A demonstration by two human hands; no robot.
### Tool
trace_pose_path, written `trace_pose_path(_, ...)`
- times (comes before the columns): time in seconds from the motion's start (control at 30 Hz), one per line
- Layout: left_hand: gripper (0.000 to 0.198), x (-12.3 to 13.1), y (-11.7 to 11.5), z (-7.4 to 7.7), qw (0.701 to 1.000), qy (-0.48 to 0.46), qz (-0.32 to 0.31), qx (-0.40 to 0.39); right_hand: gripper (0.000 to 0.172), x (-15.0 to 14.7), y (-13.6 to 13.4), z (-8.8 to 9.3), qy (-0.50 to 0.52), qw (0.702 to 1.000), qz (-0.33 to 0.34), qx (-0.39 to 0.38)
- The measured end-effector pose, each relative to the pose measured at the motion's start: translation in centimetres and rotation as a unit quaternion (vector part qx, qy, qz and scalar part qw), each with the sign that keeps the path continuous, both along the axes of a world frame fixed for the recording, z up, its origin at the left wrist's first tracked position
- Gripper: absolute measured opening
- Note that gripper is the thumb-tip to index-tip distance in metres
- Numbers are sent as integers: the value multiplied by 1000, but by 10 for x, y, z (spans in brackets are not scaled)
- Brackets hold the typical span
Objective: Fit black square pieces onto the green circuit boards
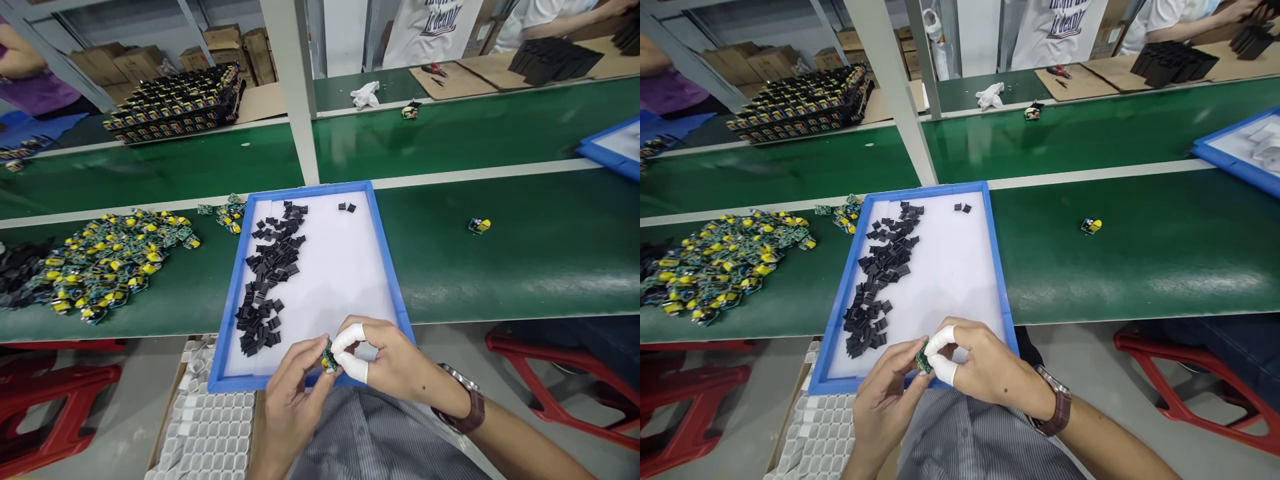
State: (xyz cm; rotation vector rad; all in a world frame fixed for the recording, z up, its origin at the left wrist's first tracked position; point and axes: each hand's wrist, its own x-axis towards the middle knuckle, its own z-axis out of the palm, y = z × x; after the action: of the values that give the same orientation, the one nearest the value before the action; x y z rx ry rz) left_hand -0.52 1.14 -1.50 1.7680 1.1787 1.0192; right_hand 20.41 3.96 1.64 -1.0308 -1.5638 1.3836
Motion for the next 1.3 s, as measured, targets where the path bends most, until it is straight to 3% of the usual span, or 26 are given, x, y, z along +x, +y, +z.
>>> trace_pose_path(0.17, 53, -1, -1, -3, 1000, 1, -9, 21, 18, 0, 0, 4, -18, 999, 3, -33)
trace_pose_path(0.3, 54, 1, 0, -1, 999, 14, -13, 41, 20, 0, 1, 8, -47, 999, 17, 11)
trace_pose_path(0.43, 52, 7, 2, 1, 998, 19, 21, 56, 17, -1, -3, 2, -10, 1000, 4, -21)
trace_pose_path(0.5, 50, 11, 3, 2, 996, 27, 55, 68, 26, -1, -8, -4, 5, 999, -26, -44)
trace_pose_path(0.57, 50, 14, 3, 4, 992, 39, 80, 93, 35, -2, -15, -9, -14, 999, -41, -29)
trace_pose_path(0.8, 47, 21, 1, 21, 986, 89, 87, 114, 37, -6, -24, -16, -53, 996, -62, 38)
trace_pose_path(1.1, 51, 26, -4, 4, 981, 26, 107, 158, 27, -10, -21, -16, -24, 999, -38, 28)
trace_pose_path(1.3, 46, 25, -2, 6, 981, 20, 106, 161, 14, -7, -21, -7, -44, 999, -10, 18)
